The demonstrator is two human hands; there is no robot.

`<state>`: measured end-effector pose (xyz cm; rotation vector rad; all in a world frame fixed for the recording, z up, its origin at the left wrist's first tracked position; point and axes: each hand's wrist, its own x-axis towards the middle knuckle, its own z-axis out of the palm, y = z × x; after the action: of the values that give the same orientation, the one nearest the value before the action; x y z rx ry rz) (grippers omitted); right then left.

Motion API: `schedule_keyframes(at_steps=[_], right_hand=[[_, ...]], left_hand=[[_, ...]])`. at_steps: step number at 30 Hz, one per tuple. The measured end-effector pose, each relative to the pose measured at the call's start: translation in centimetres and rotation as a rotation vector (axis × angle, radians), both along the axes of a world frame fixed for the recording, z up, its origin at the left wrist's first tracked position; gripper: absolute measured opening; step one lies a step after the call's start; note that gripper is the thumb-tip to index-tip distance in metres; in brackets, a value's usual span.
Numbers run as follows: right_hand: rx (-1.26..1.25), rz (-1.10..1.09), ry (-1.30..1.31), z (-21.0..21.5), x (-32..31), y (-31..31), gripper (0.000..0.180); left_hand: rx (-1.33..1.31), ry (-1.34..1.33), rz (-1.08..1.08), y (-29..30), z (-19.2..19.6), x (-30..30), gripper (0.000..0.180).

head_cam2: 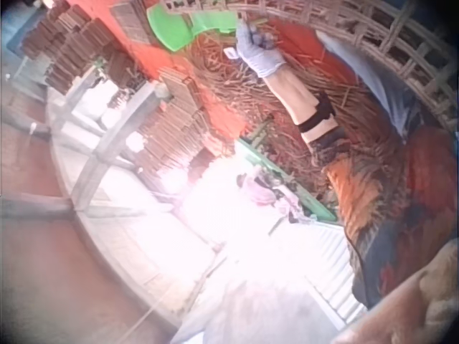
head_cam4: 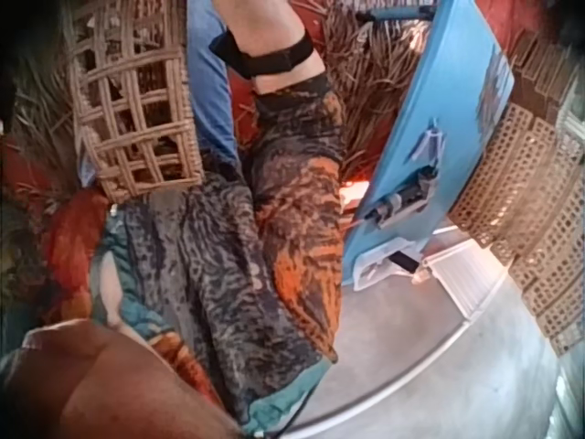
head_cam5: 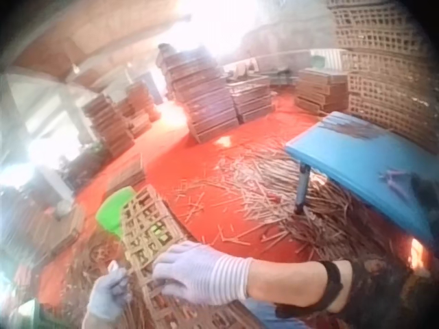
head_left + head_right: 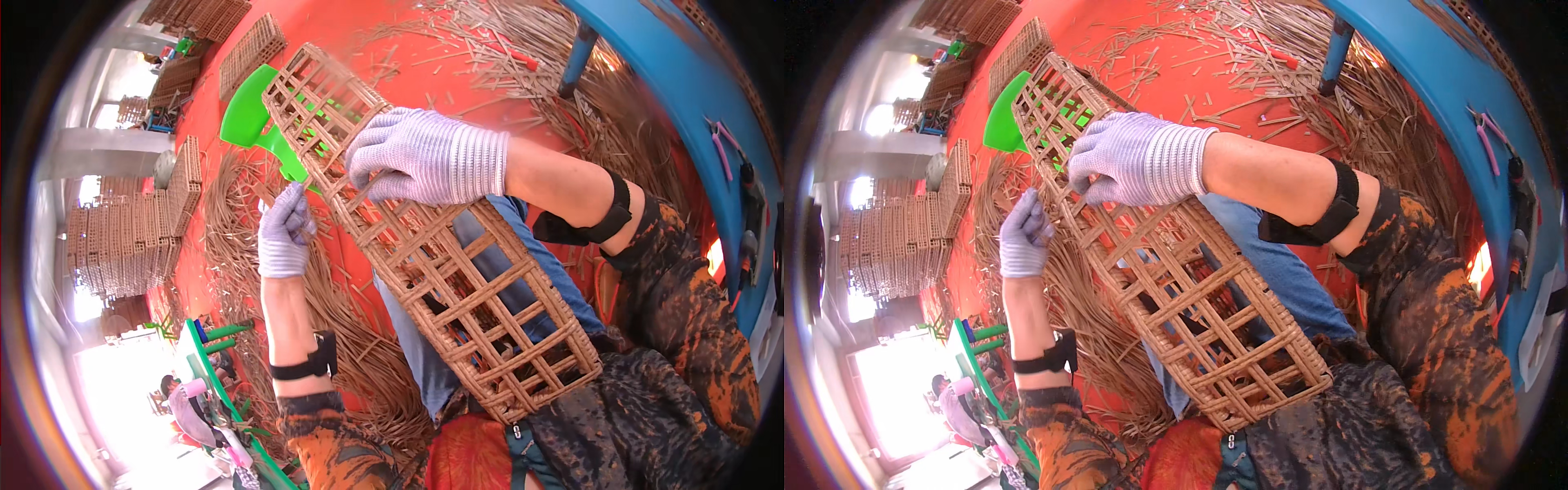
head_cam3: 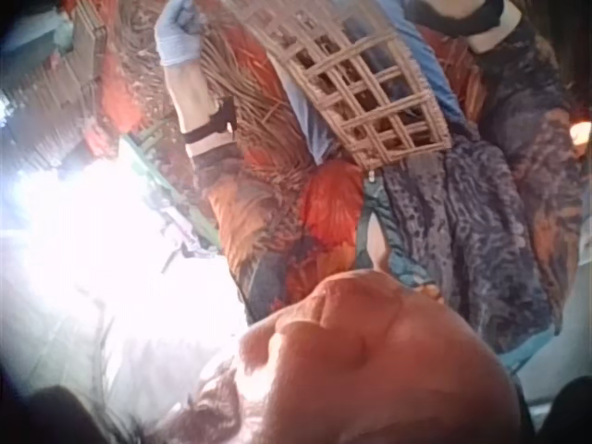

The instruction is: The person weaves a wicker chair by hand, inserts a wooden strip into the frame, and secures it using a staple gun. They then trim the excess material with shears and repeat the process to continue weaving the chair.

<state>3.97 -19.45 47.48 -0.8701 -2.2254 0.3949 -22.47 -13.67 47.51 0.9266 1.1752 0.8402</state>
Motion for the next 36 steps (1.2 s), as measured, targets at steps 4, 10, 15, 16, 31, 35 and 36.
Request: schedule_keyframes(at_steps=[4,10,15,16,31,35,36], right_hand=[[0.032,0.007,0.0,0.1,-1.0,0.4,0.015],[0.063,-0.012,0.018,-0.1,-0.5,0.6,0.013],[0.072,0.024,0.073,-0.2,0.0,1.0,0.012],[0.068,0.039,0.125,-0.2,0.3,0.9,0.012],[-1.186,-0.478,0.581,2.9,3.1,-22.7,0.057],[-0.989,-0.595,0.458,2.5,7.0,-19.9,0.05],[-1.032,-0.63,0.489,2.9,8.3,-19.0,0.05]], left_hand=[[0.03,-0.011,0.037,-0.1,-1.9,-1.0,0.016],[0.088,0.019,0.048,-1.6,-2.5,1.1,0.024],[-0.043,-0.149,0.099,-1.8,-3.4,1.9,0.025],[-0.04,-0.165,0.097,-2.0,-3.6,2.6,0.025],[0.047,-0.652,0.259,-2.4,-5.2,5.4,0.018],[0.009,-0.66,0.191,-1.9,-5.4,5.6,0.028],[0.01,-0.673,0.202,-2.3,-5.1,5.3,0.028]])
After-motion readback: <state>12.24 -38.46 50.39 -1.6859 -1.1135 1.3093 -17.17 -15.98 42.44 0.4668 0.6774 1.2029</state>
